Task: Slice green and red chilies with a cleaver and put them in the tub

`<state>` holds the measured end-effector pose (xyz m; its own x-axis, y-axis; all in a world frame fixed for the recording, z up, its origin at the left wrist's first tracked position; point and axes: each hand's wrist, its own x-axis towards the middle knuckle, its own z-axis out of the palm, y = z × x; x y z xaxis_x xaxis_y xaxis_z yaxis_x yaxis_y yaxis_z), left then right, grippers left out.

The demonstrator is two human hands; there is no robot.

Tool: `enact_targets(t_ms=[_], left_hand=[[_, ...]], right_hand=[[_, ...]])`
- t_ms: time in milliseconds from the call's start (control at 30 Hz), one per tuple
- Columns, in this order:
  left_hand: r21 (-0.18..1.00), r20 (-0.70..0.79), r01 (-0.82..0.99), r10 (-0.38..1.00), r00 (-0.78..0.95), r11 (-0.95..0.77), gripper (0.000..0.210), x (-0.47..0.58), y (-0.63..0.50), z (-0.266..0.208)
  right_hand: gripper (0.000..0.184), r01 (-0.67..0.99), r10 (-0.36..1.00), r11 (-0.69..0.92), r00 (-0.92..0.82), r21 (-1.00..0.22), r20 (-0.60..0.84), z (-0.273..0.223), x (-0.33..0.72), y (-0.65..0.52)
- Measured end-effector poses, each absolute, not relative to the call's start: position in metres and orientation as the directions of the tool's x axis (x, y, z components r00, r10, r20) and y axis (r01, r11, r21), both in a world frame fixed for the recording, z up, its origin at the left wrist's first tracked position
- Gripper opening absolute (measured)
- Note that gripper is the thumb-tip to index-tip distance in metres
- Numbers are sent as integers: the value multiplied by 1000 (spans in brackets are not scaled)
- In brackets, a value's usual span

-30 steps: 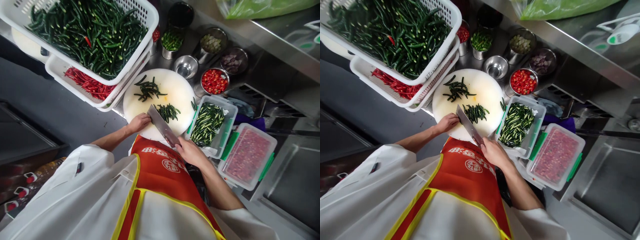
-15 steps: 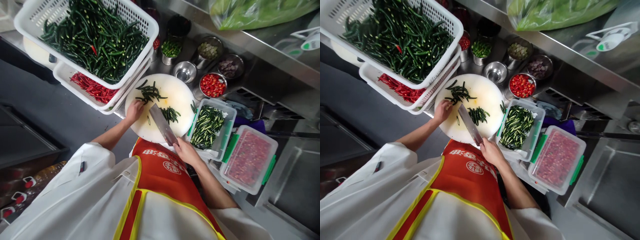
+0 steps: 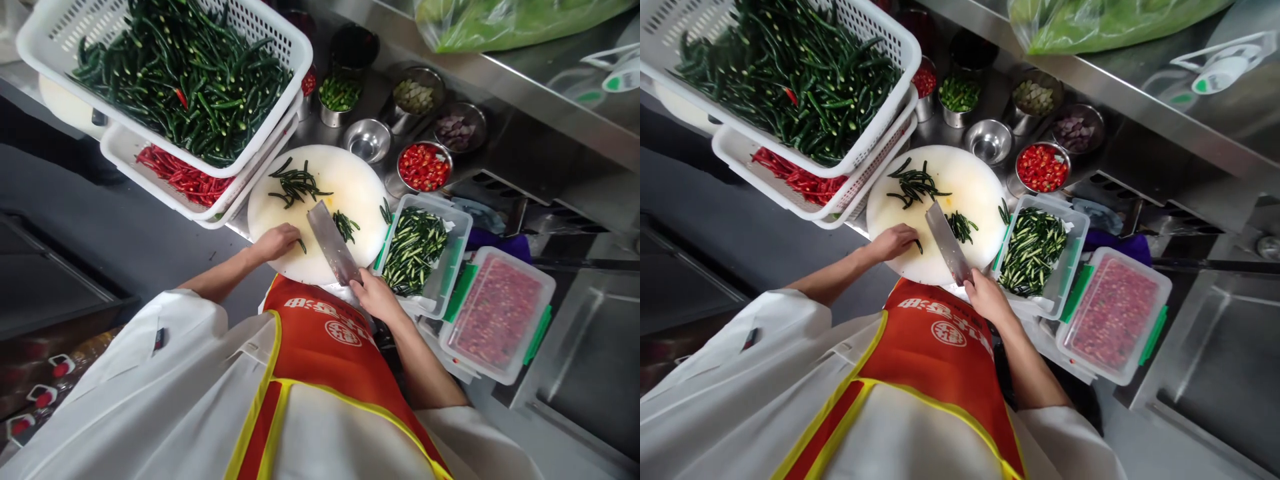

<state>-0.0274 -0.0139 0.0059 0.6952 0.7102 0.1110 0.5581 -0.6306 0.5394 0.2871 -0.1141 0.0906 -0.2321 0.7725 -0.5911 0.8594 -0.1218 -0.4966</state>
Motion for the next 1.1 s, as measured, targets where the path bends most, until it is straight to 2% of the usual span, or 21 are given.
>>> enact_targets(t_ms=[167, 433, 567, 767, 933, 1000, 1100], left_hand=[[528, 146, 534, 690, 709, -661, 24, -14, -29, -6], [581, 178, 504, 704, 687, -639, 23, -13, -30, -14], [600, 186, 497, 714, 675, -626, 23, -11, -29, -14], [572, 191, 504, 702, 686, -647, 26, -11, -29, -13], [557, 184, 482, 667, 722, -676, 26, -14, -23, -9], [556, 191, 555, 745, 639, -619, 25, -18, -9, -4], [540, 217, 734, 911, 350, -411, 25, -29, 22, 1]], right_hand=[[20, 886, 771, -16, -284, -463, -570, 97, 281, -114], [18, 863, 703, 20, -372, -505, -607, 118, 288, -111], [17, 877, 685, 51, -379, -477, -623, 123, 286, -110], [18, 915, 706, 52, -317, -401, -633, 99, 257, -110], [20, 894, 781, -2, -278, -448, -559, 77, 252, -109], [21, 885, 798, -26, -261, -464, -543, 79, 260, -113], [21, 863, 781, -28, -296, -504, -550, 90, 274, -123]])
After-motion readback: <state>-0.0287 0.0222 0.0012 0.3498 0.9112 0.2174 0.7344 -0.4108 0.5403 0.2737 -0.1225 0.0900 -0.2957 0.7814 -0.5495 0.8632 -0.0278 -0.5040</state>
